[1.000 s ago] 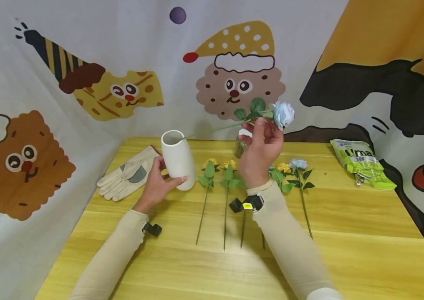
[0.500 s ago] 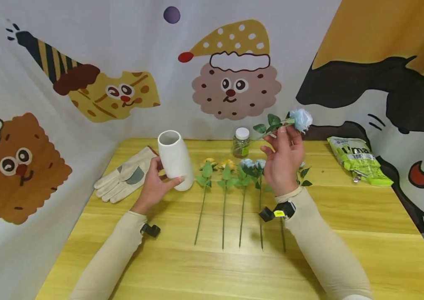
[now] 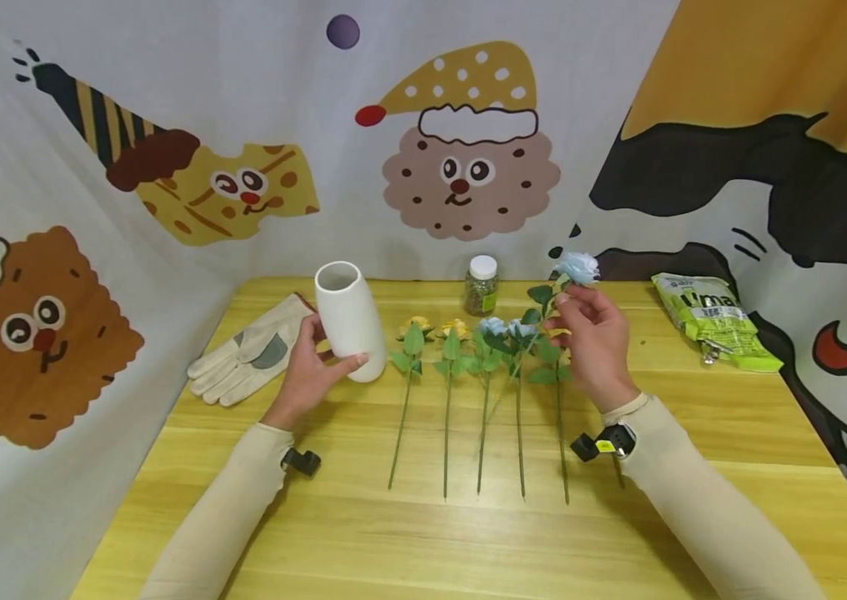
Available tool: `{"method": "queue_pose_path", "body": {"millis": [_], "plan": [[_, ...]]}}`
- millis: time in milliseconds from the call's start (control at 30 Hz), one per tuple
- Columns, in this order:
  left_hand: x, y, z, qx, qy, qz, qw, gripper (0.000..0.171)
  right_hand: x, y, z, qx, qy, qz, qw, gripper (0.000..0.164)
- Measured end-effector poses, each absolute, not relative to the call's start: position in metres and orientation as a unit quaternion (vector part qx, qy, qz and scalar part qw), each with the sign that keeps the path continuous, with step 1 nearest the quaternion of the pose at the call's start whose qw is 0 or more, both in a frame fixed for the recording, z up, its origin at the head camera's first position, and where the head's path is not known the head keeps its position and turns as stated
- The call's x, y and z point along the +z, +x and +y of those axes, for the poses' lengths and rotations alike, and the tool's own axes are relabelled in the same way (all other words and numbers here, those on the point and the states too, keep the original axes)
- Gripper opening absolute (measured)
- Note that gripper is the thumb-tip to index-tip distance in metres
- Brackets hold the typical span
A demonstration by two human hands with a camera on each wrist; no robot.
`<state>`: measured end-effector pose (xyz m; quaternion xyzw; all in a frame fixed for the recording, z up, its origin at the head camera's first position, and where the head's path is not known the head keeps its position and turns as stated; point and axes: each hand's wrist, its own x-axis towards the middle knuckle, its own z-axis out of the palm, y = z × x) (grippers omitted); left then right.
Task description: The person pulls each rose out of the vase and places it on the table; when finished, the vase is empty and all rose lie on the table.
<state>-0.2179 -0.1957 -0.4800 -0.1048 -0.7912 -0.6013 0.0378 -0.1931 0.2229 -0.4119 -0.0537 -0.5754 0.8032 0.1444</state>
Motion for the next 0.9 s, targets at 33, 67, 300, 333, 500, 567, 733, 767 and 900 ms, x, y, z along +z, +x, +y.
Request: {"method": "queue_pose_path", "body": {"millis": [33,67,300,333,500,567,733,767,900], "plan": [[-0.48,-0.218,-0.196,-0.602,-0.105,-0.791,0.038,0.089,-0.414,-0.192,0.229,0.799,-0.054,-0.584,0.133,0.026],[-0.48,-0.218,-0.196,-0.602,-0.105,-0.79,0.039,0.089,-0.415,-0.192,0.234,0.795,-0.052,-0.591,0.123,0.028],[-0.479,-0.218,-0.194,-0.604,-0.109,-0.789,0.038,0.089,-0.425,-0.187,0.275,0.799,-0.048,-0.593,0.093,0.018],[-0.48,-0.218,-0.194,-0.604,-0.108,-0.789,0.037,0.089,-0.426,-0.187,0.281,0.803,-0.045,-0.587,0.091,0.017],[-0.482,-0.219,-0.195,-0.603,-0.107,-0.789,0.04,0.088,-0.436,-0.181,0.309,0.838,-0.021,-0.54,0.074,0.017],[-0.482,-0.219,-0.195,-0.603,-0.107,-0.789,0.041,0.088,-0.44,-0.178,0.321,0.846,-0.014,-0.53,0.064,0.018],[-0.482,-0.219,-0.195,-0.601,-0.109,-0.79,0.043,0.088,-0.45,-0.173,0.348,0.85,-0.011,-0.526,0.029,0.02],[-0.482,-0.219,-0.195,-0.601,-0.109,-0.791,0.043,0.088,-0.452,-0.173,0.353,0.851,-0.013,-0.525,0.023,0.02],[-0.481,-0.218,-0.194,-0.599,-0.109,-0.792,0.042,0.088,-0.458,-0.173,0.368,0.856,-0.021,-0.517,0.006,0.021]]}}
